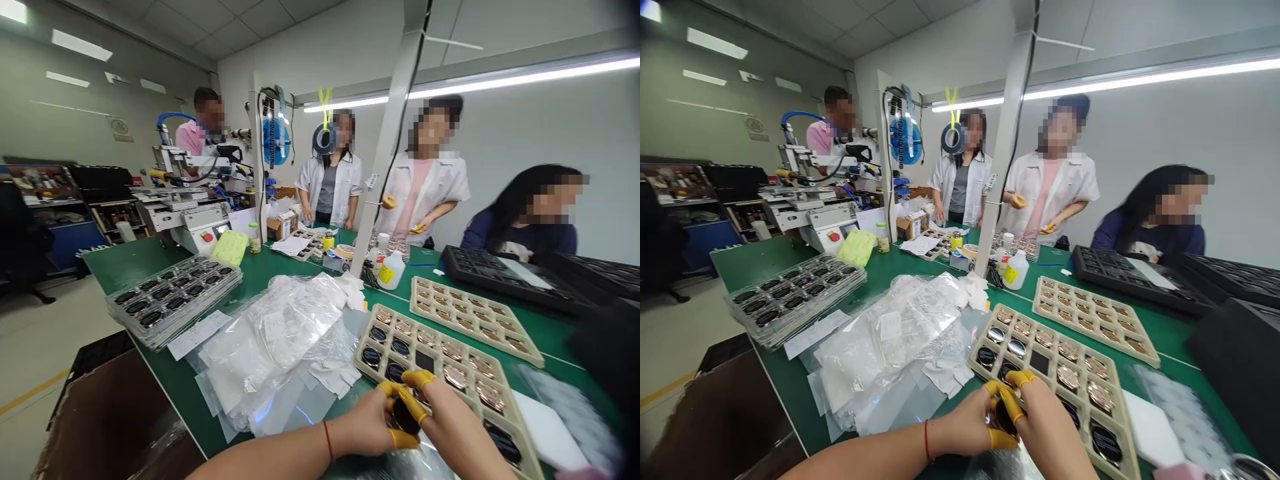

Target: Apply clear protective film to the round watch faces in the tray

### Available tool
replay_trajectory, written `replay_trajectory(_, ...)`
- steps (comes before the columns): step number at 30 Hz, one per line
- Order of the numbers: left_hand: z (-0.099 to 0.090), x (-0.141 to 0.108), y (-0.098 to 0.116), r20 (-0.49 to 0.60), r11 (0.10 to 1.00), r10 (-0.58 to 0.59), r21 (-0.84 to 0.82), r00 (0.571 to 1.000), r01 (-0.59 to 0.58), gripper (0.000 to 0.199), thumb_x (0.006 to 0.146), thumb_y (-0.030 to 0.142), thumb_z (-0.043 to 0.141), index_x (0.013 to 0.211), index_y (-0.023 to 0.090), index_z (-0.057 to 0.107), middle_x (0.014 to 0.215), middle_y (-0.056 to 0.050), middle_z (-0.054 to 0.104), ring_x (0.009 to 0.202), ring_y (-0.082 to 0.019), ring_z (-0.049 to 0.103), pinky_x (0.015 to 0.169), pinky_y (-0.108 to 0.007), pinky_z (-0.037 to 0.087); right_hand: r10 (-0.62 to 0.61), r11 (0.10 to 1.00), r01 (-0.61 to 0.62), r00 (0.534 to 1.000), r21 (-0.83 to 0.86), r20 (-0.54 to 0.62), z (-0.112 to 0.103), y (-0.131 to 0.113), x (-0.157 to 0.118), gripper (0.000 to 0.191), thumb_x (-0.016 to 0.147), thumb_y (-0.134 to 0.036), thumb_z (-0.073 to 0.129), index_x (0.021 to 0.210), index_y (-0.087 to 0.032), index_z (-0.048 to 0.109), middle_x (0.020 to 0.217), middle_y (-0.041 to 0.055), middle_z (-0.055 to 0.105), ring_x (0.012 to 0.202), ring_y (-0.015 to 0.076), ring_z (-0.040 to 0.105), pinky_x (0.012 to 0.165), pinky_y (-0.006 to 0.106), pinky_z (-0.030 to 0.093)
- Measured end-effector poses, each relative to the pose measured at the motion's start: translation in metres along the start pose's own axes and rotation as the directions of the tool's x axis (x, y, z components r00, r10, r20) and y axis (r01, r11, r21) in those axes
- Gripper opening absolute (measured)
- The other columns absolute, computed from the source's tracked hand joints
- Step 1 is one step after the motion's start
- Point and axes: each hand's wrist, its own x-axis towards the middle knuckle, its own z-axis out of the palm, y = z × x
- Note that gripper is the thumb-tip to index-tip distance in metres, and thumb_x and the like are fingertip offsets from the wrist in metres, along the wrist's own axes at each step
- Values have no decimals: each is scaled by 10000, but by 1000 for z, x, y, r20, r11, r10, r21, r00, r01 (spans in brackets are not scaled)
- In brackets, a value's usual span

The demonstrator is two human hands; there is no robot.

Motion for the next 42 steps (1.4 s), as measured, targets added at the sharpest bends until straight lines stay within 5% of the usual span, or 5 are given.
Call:
replay_trajectory(16, 31, -21, 14, 9, 985, -94, 145, 996, 92, 562, 706, 229, 711, 1217, 175, 486, 1021, -46, 610, 820, -138, 573, 696, -243, 468, -34, 989, 59, 982, 134, -186, -10, 3, -68, 120, 813, -127, 532, 753, -182, 621, 795, 47, 633, 780, 189, 546, 726, 336, 409)
replay_trajectory(19, 22, -21, 28, 97, 970, -228, 107, 969, 218, 581, 661, 227, 753, 1172, 182, 480, 956, -26, 609, 807, -143, 600, 713, -264, 489, 172, 960, -107, 955, 260, -241, -29, 27, -74, 94, 852, -201, 517, 848, -186, 610, 811, 39, 643, 742, 166, 557, 687, 300, 417)
replay_trajectory(24, 5, -23, 54, 169, 957, -290, 80, 942, 280, 563, 715, 238, 716, 1191, 203, 417, 880, -8, 635, 825, -157, 652, 778, -292, 492, 393, 919, -394, 914, -12, 100, -16, 59, -92, 109, 790, -157, 556, 883, -165, 612, 717, 42, 618, 667, 180, 556, 588, 280, 389)
replay_trajectory(35, 12, -24, 45, 178, 945, -291, 207, 940, 253, 487, 702, 227, 693, 1122, 198, 447, 803, 21, 608, 797, -156, 639, 760, -302, 504, 216, 973, -202, 966, -108, 141, 33, 57, -49, 168, 853, -212, 494, 896, -155, 646, 871, 99, 653, 789, 205, 592, 661, 290, 399)
replay_trajectory(42, 14, -23, 36, 79, 956, -243, 188, 967, 225, 492, 731, 252, 673, 1159, 208, 434, 822, 5, 614, 778, -159, 625, 741, -299, 496, 81, 993, -67, 984, 92, -159, -16, 39, -60, 134, 838, -176, 520, 876, -222, 640, 825, 59, 627, 751, 196, 548, 675, 344, 447)
